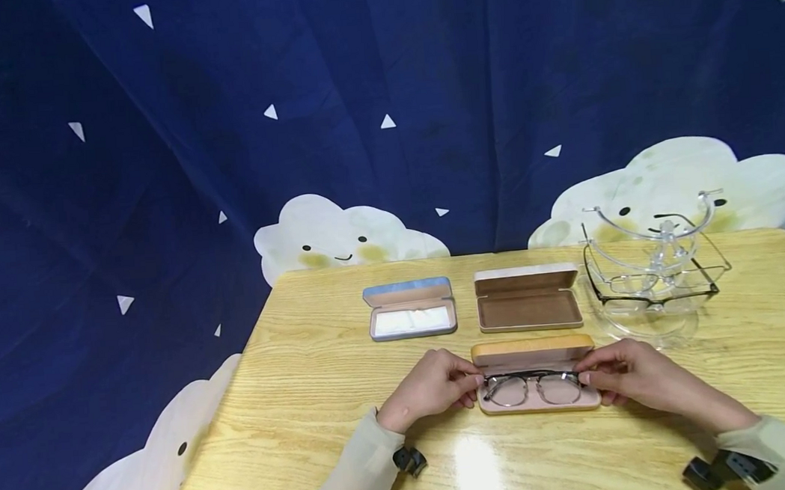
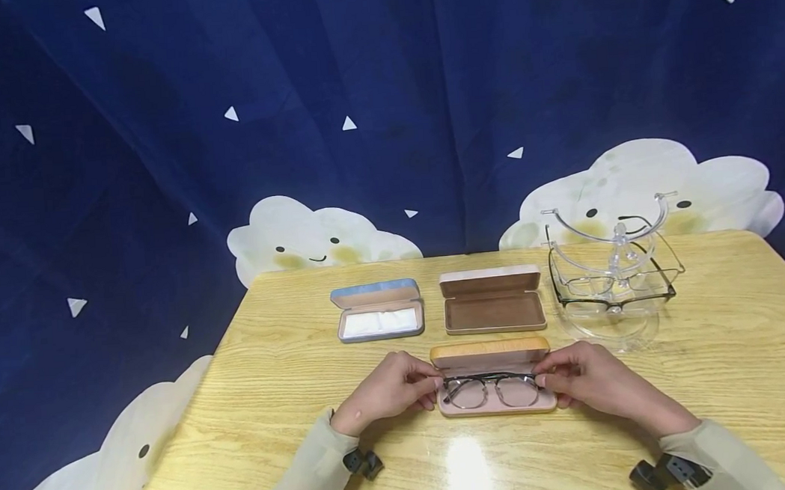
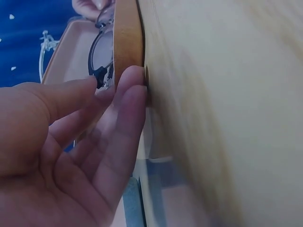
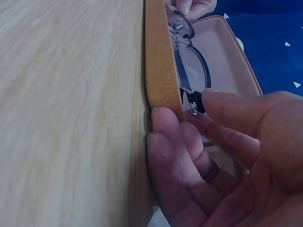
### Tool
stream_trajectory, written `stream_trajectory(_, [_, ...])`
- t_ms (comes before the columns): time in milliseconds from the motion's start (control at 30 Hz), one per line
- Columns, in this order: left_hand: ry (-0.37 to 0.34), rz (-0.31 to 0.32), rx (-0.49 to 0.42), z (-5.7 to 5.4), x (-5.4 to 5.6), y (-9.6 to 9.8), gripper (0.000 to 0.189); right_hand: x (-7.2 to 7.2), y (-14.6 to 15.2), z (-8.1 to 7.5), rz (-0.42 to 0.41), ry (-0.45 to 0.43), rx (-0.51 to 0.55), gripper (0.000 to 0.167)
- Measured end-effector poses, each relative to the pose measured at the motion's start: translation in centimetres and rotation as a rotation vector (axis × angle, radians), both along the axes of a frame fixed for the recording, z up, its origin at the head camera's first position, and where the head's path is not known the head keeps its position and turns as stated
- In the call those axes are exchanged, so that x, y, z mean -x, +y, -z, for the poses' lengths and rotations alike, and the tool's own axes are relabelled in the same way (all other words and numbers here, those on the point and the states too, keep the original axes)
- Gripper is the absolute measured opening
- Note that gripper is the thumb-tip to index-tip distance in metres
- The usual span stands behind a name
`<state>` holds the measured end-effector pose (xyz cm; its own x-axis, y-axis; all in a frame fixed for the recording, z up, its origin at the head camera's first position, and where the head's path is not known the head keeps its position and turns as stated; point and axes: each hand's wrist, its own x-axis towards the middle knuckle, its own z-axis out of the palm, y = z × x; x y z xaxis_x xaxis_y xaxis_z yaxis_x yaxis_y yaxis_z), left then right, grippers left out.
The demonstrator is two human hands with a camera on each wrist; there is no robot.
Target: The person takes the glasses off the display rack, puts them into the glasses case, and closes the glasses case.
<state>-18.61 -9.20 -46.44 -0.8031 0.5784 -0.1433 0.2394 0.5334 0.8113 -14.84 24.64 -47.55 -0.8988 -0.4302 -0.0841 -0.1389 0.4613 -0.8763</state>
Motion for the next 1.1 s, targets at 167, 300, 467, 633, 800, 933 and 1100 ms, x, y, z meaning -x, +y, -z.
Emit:
stream_trajectory(167, [0.034,-0.026,0.013,-0.1,0.0,-0.1,0.018,-0.1,-0.3,0.0,-0.001,-0.014,0.015,0.029])
stream_trajectory(300, [0.044,-0.031,0.022,-0.2,0.2,-0.3,0.017,-0.1,-0.5,-0.1,-0.007,-0.029,0.023,0.034])
stream_trajectory(467, [0.026,-0.033,0.024,-0.2,0.5,-0.6,0.018,-0.1,-0.6,0.0,-0.005,-0.047,0.036,0.038])
stream_trajectory(633, [0.015,-0.03,0.021,-0.2,0.7,-0.8,0.02,-0.1,-0.7,0.2,-0.007,-0.041,0.056,0.038])
stream_trajectory(800, [0.054,-0.034,0.063,-0.3,0.9,-1.2,0.022,0.0,-0.8,0.1,-0.016,-0.048,0.072,0.039])
stream_trajectory(933, [0.058,-0.032,0.068,-0.5,1.0,-1.4,0.023,0.0,-0.6,-0.3,0.026,-0.098,0.049,0.033])
stream_trajectory(1100, [-0.02,-0.073,-0.002,-0.7,1.1,-1.6,0.018,0.0,-0.6,-0.6,0.088,-0.142,0.032,0.019])
